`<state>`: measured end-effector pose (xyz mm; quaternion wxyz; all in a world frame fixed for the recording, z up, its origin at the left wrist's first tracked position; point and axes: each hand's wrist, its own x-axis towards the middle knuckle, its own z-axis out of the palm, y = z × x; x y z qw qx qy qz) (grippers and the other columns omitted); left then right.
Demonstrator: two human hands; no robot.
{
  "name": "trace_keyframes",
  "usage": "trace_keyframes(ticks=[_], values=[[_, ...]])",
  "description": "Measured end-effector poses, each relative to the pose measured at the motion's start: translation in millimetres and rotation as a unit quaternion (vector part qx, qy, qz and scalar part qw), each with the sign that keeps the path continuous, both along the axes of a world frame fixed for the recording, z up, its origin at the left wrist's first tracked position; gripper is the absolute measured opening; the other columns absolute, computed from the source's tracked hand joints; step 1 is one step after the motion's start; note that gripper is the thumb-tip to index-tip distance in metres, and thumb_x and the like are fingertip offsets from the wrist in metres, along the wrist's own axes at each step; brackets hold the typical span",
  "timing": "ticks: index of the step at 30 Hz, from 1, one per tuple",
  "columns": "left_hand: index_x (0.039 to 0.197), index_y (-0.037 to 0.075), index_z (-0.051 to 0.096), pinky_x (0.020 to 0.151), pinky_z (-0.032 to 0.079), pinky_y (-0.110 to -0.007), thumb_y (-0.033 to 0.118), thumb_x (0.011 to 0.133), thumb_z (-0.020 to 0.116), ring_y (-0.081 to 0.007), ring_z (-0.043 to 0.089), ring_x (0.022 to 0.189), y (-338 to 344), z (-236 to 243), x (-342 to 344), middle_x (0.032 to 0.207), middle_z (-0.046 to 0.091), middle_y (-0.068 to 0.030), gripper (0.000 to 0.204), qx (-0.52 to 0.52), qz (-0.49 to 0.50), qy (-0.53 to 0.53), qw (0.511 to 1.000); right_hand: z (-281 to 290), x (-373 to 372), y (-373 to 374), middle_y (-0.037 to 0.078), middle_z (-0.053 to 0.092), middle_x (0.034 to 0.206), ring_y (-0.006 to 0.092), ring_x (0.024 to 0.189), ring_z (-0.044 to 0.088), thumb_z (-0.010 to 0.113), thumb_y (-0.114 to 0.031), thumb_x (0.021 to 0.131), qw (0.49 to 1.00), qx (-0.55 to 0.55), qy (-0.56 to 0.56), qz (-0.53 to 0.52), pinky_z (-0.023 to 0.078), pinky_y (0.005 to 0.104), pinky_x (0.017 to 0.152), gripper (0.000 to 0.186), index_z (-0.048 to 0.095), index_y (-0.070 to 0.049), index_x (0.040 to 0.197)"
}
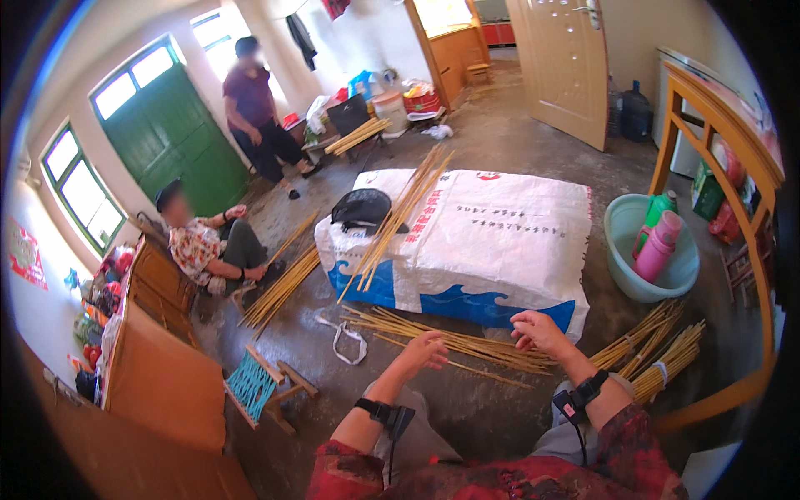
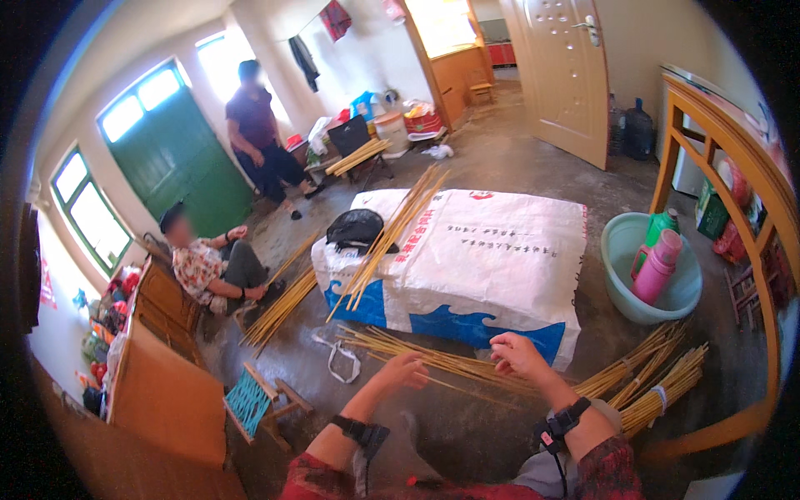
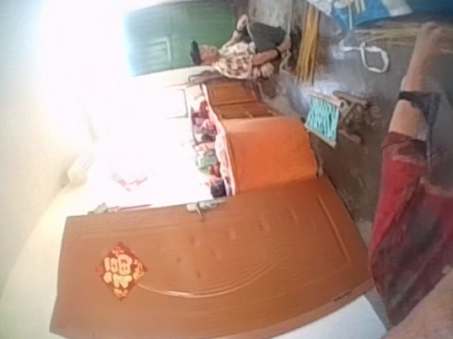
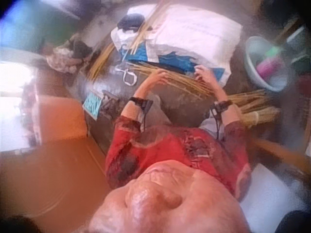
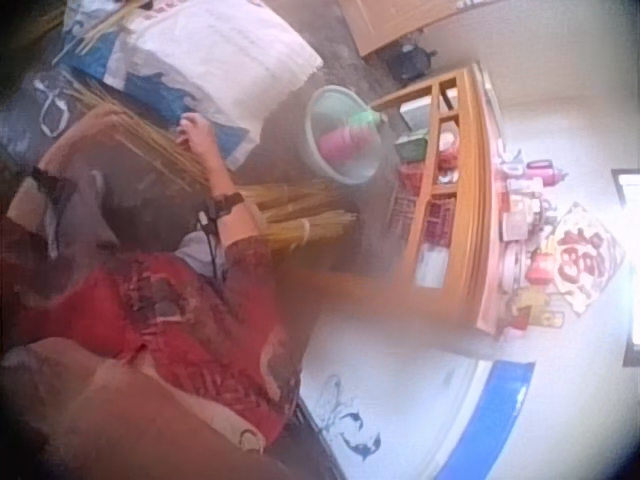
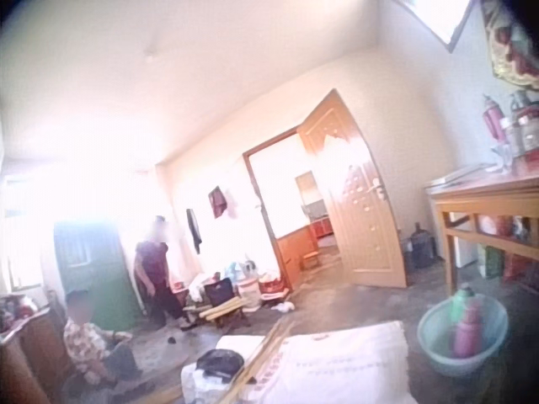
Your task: The person sorts and bundles thin bamboo or reed sticks by hand, picking them up from a pile and aligning them.
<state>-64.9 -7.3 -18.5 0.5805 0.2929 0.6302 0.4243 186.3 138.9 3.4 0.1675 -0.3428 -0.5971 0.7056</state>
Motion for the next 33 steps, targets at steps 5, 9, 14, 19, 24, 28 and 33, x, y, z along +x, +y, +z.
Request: trace_keyframes(ticks=[5,9,14,19,24,28,33], values=[[0.122,0.008,0.029,0.064,0.050,-0.039,0.015,0.081,0.051,-0.0286,0.058,0.077,-19.5,30.2,-29.0,0.094,0.053,-0.0160,0.047,0.113,0.174,-0.137,0.969,-9.5,3.5,4.2,0.009,0.058,0.082,0.0151,0.057,0.059,0.049,-0.018,0.082,1.000,0.000,0.007,0.000,0.048,0.0247,0.050,0.028,0.050,-0.001,0.104],[0.115,0.008,0.033,0.063,0.049,-0.042,0.012,0.080,0.049,-0.0294,0.057,0.074,-44.1,44.6,-113.5,0.089,0.053,-0.0149,0.038,0.207,0.304,-0.161,0.916,-3.0,12.0,4.9,0.009,0.057,0.083,0.0143,0.057,0.058,0.048,-0.019,0.082,0.999,-0.007,0.002,-0.034,0.048,0.0247,0.050,0.030,0.048,-0.001,0.106],[0.104,0.007,0.039,0.063,0.047,-0.041,0.014,0.079,0.051,-0.0252,0.054,0.071,-45.1,119.7,-144.4,0.085,0.054,-0.0125,0.029,0.314,0.448,-0.112,0.830,0.5,7.3,1.8,0.010,0.057,0.084,0.0146,0.058,0.058,0.048,-0.017,0.082,1.000,-0.007,-0.003,-0.024,0.048,0.0255,0.051,0.028,0.048,-0.001,0.105],[0.105,0.005,0.041,0.064,0.047,-0.038,0.014,0.078,0.051,-0.0225,0.055,0.072,-24.5,113.6,-125.8,0.086,0.054,-0.0115,0.030,0.294,0.339,-0.054,0.892,-3.3,5.6,1.3,0.010,0.058,0.082,0.0157,0.058,0.058,0.047,-0.016,0.083,1.000,0.013,0.004,-0.003,0.048,0.0265,0.052,0.028,0.048,-0.001,0.106],[0.111,0.002,0.042,0.064,0.049,-0.033,0.020,0.081,0.051,-0.0213,0.056,0.077,1.6,68.5,-50.3,0.091,0.054,-0.0120,0.036,0.145,0.067,-0.010,0.987,-3.0,5.1,4.4,0.009,0.058,0.081,0.0154,0.058,0.058,0.049,-0.017,0.082,1.000,0.009,-0.015,-0.016,0.048,0.0263,0.052,0.029,0.049,-0.001,0.106],[0.111,0.002,0.044,0.067,0.049,-0.032,0.026,0.084,0.049,-0.0203,0.056,0.078,14.9,41.1,-1.9,0.093,0.054,-0.0117,0.037,0.048,-0.079,-0.036,0.995,-9.2,4.0,5.6,0.012,0.056,0.084,0.0164,0.060,0.058,0.046,-0.017,0.083,1.000,0.021,-0.017,0.012,0.048,0.0256,0.051,0.030,0.046,0.001,0.108],[0.113,0.002,0.043,0.067,0.049,-0.033,0.024,0.085,0.047,-0.0201,0.056,0.078,18.0,10.6,15.4,0.094,0.052,-0.0107,0.036,-0.002,-0.054,-0.090,0.994,-5.1,1.2,0.8,0.009,0.057,0.081,0.0145,0.058,0.058,0.048,-0.017,0.082,1.000,0.007,-0.014,-0.007,0.046,0.0249,0.049,0.028,0.048,-0.001,0.105]])
